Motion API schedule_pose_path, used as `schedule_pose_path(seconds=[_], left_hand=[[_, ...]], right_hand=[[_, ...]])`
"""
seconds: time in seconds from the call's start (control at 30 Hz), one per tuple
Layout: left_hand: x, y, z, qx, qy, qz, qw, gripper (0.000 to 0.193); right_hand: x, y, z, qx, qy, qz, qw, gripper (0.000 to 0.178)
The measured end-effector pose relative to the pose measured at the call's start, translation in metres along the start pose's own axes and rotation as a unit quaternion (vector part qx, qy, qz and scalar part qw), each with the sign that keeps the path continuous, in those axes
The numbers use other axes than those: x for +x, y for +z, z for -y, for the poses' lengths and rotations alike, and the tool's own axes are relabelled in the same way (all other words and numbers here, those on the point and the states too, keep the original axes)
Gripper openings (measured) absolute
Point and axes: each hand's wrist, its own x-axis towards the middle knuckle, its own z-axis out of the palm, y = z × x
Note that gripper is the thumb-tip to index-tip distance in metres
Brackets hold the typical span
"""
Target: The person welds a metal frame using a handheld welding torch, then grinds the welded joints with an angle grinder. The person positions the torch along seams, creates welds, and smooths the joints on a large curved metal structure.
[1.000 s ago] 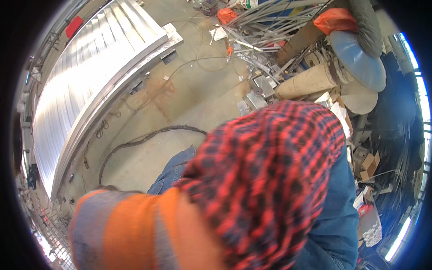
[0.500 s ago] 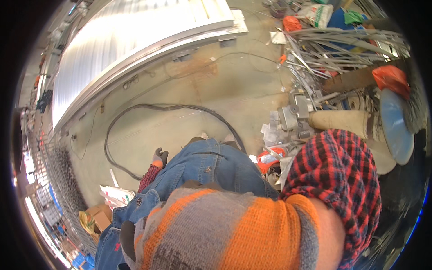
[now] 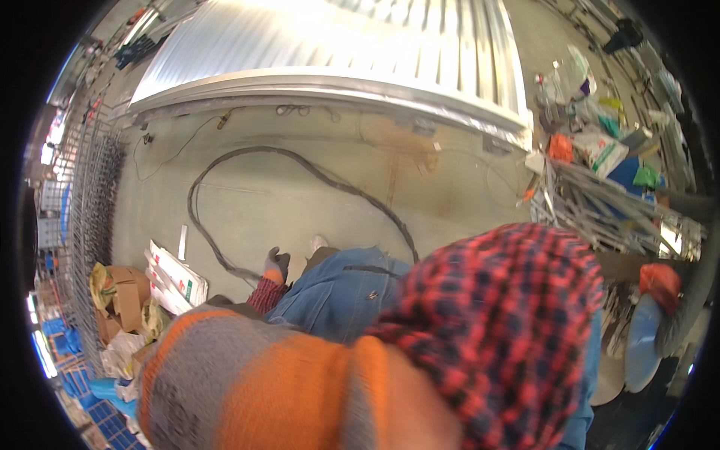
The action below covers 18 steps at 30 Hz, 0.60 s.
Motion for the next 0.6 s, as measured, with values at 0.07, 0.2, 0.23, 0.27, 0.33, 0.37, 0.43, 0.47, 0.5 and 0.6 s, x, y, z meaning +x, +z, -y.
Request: schedule_pose_path(seconds=[0.07, 0.2, 0.23, 0.27, 0.33, 0.37, 0.43, 0.47, 0.5, 0.6], left_hand=[[0.030, -0.031, 0.021, 0.006, -0.020, -0.017, 1.000, 0.064], [0.086, -0.123, 0.038, -0.109, -0.023, -0.072, 0.991, 0.058], [0.098, -0.150, 0.035, -0.132, 0.007, -0.100, 0.986, 0.057], [0.115, -0.180, 0.028, -0.143, 0.008, -0.126, 0.982, 0.056], [0.133, -0.235, 0.014, -0.160, 0.040, -0.207, 0.964, 0.056], [0.131, -0.258, 0.011, -0.159, 0.009, -0.237, 0.958, 0.055], [0.133, -0.297, -0.004, -0.299, 0.004, -0.255, 0.920, 0.058], [0.131, -0.319, -0.009, -0.367, 0.027, -0.271, 0.889, 0.059], [0.131, -0.336, -0.015, -0.378, 0.044, -0.290, 0.878, 0.062], [0.139, -0.385, -0.044, -0.377, 0.008, -0.346, 0.859, 0.064]], right_hand=[[0.048, -0.014, -0.016, -0.001, 0.005, 0.018, 1.000, 0.036], [0.151, -0.051, -0.046, -0.016, 0.012, 0.051, 0.999, 0.037], [0.176, -0.061, -0.051, -0.022, 0.008, 0.057, 0.998, 0.038], [0.202, -0.071, -0.057, -0.025, 0.002, 0.063, 0.998, 0.038], [0.253, -0.089, -0.068, -0.019, -0.012, 0.076, 0.997, 0.039], [0.277, -0.098, -0.076, -0.014, -0.021, 0.077, 0.997, 0.039], [0.325, -0.116, -0.087, -0.013, -0.032, 0.083, 0.996, 0.040], [0.351, -0.126, -0.091, -0.008, -0.041, 0.084, 0.996, 0.040], [0.375, -0.136, -0.094, -0.004, -0.047, 0.085, 0.995, 0.040], [0.444, -0.171, -0.107, 0.034, -0.057, 0.054, 0.996, 0.041]])
